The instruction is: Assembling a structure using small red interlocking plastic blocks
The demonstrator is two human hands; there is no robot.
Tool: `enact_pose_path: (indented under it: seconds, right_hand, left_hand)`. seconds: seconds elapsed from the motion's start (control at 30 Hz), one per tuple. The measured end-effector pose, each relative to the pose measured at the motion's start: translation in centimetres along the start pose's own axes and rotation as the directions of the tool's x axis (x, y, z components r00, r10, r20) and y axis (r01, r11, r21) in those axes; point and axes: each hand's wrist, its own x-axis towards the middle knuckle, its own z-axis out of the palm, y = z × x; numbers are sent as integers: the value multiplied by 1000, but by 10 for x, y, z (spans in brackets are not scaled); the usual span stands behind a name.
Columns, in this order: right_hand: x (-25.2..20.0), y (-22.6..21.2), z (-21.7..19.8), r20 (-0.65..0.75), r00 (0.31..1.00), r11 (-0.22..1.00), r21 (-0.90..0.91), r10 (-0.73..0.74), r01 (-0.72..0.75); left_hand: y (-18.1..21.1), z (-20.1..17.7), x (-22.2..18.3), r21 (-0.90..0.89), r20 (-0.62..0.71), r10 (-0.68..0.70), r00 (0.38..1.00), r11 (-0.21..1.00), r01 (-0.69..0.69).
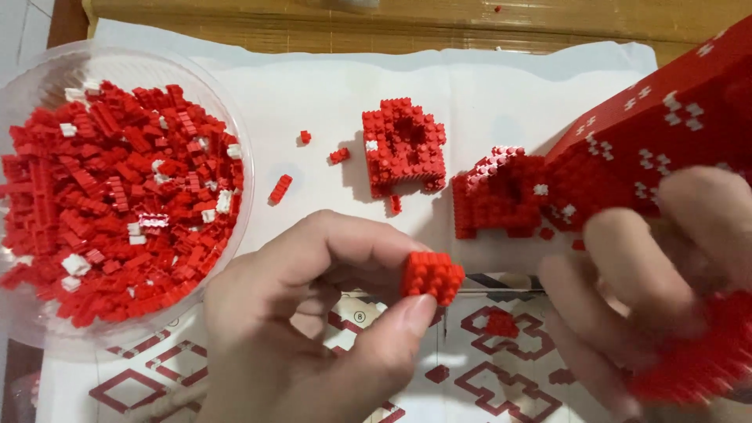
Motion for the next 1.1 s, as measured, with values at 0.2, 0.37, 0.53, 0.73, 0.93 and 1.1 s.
enact_pose_path:
  seconds: [0.2,0.37,0.53,0.73,0.93,1.1]
  right_hand:
    - [-1,14,10,-162,983,957,-288,-90,40]
    - [2,26,19,-493,846,895,-443,-204,-43]
    - [6,25,17,-454,871,901,-432,-186,-32]
    - [11,28,28,-249,954,985,-15,-167,169]
    - [-11,40,-10,388,896,832,553,-215,-40]
    - [-7,21,-10,550,835,893,388,-27,-227]
  left_hand:
    - [-5,3,3,-17,3,-17,1000,1000,17]
    - [-8,4,2,-32,-3,-30,1000,999,29]
    - [-7,4,1,-44,-5,-39,999,998,39]
    - [-1,2,-1,-65,-14,-29,999,998,28]
    - [-14,0,0,-152,67,27,997,988,-17]
    - [-21,-1,-3,-264,99,85,991,963,-56]
